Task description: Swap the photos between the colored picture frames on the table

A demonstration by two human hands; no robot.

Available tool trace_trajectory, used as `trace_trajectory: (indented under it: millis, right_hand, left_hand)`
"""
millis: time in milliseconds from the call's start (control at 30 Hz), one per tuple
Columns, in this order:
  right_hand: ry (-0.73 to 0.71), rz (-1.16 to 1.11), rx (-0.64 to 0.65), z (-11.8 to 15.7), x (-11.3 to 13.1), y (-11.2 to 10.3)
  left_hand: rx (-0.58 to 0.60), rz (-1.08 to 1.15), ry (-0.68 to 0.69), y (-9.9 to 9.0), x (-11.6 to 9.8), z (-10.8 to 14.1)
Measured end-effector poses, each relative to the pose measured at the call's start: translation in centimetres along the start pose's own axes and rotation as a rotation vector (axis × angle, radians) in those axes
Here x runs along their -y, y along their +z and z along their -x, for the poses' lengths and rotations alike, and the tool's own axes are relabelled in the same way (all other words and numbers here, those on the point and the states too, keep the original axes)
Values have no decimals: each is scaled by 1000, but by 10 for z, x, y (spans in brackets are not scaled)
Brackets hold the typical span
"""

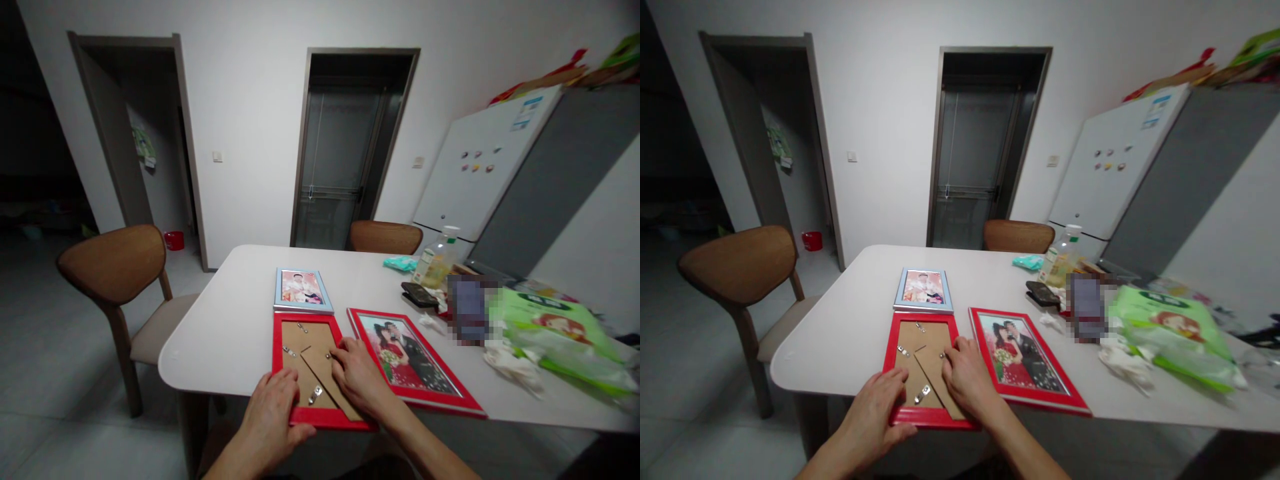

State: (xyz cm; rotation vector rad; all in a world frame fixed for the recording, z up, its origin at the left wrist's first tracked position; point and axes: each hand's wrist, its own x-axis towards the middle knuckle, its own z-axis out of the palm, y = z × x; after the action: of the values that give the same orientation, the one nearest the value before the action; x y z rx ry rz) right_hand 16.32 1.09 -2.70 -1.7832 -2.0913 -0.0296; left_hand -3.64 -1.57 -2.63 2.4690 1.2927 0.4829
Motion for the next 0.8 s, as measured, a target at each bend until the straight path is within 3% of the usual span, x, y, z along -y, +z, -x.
trace_trajectory:
  millis: [267, 400, 467, 600, 800]
  right_hand:
    - [0, -89, 42, -1, -8, 0]
    - [4, -66, 4, 4, 1, -2]
    - [-66, -73, -2, 10, 11, -4]
    - [-291, -178, 125, 25, 32, -9]
    - [-344, -203, 157, 41, 37, -16]
  left_hand:
    - [-9, 9, -5, 1, -1, 2]
    - [-10, 10, -7, 1, 0, 2]
    - [6, 10, -12, 2, 1, 2]
    - [21, 18, -22, 3, 1, 2]
    - [0, 37, -3, 2, 2, 2]
